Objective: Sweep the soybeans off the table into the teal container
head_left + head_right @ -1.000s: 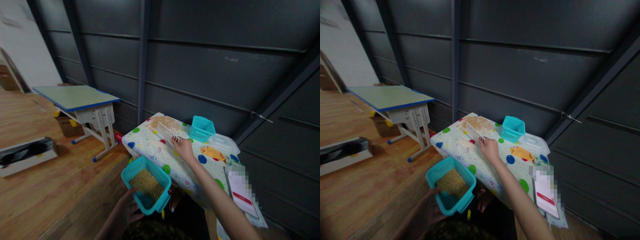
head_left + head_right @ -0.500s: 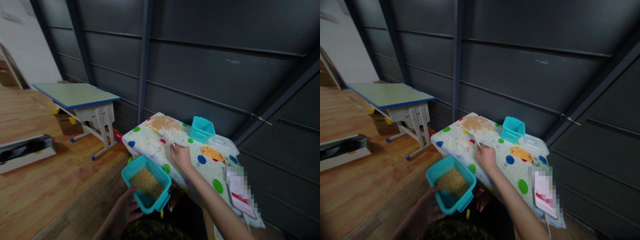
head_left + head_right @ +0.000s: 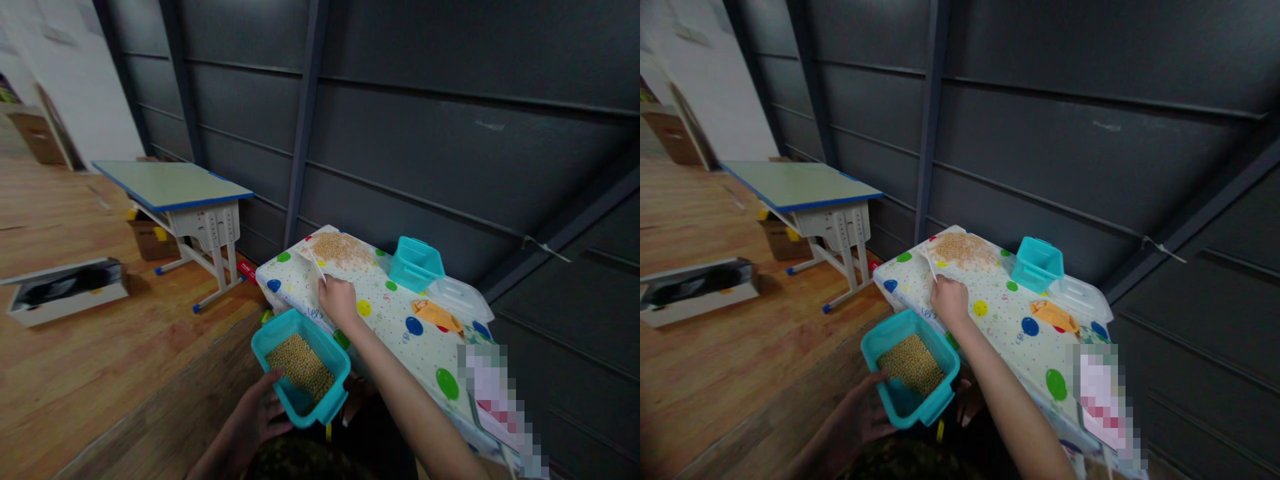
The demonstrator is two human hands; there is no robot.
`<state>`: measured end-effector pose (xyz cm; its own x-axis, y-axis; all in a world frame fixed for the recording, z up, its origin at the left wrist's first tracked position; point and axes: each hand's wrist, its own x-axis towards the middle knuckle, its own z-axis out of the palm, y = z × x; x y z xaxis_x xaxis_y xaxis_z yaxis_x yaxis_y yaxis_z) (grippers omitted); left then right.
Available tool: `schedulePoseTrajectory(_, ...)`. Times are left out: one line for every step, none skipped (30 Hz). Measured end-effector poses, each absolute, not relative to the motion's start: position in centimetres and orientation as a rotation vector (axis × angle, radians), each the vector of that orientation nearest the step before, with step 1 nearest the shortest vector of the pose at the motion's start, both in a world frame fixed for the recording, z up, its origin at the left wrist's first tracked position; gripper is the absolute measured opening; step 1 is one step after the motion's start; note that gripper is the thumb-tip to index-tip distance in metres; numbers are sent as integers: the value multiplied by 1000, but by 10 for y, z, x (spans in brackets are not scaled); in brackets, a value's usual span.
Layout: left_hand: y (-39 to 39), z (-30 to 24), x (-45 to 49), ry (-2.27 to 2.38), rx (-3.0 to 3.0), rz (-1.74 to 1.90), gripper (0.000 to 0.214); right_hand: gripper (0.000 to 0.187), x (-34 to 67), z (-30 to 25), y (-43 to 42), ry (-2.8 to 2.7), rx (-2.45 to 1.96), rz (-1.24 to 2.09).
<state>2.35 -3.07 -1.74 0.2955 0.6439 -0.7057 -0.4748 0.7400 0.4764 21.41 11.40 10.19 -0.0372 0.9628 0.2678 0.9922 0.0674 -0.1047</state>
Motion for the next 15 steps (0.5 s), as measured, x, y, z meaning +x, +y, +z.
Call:
schedulePoseTrajectory(-31,-18,23,1033,191,747,49,33,216,103,117,-2070,-1965,-154)
schedulePoseTrajectory(-31,-19,23,1035,192,748,50,32,221,104,120,-2050,-1953,-147)
schedulePoseTrajectory(-30,-19,23,1036,190,750,51,30,227,106,123,-2018,-1934,-136)
schedulePoseTrajectory(-30,-20,24,1036,187,757,51,29,235,109,126,-1977,-1906,-116)
schedulePoseTrajectory(-30,-21,24,1032,186,763,51,29,244,111,128,-1923,-1869,-81)
schedulePoseTrajectory(-30,-22,24,1034,186,764,50,31,255,113,130,-1868,-1822,-22)
schedulePoseTrajectory(-30,-22,24,1040,186,758,49,35,268,115,130,-1806,-1773,62)
schedulePoseTrajectory(-30,-23,24,1042,190,753,48,37,280,116,130,-1763,-1713,183)
schedulePoseTrajectory(-29,-23,24,1044,192,748,48,38,293,117,128,-1717,-1646,321)
schedulePoseTrajectory(-29,-24,24,1044,195,745,47,36,305,117,124,-1694,-1563,478)
schedulePoseTrajectory(-29,-24,23,1040,199,751,47,36,316,116,120,-1667,-1497,621)
schedulePoseTrajectory(-29,-25,24,1035,201,761,47,37,325,114,116,-1648,-1448,750)
schedulePoseTrajectory(-29,-25,24,1031,200,768,47,39,332,112,112,-1634,-1418,855)
schedulePoseTrajectory(-29,-25,24,1038,193,770,47,41,338,110,108,-1623,-1405,935)
schedulePoseTrajectory(-30,-25,25,1041,185,772,46,43,342,108,106,-1616,-1405,993)
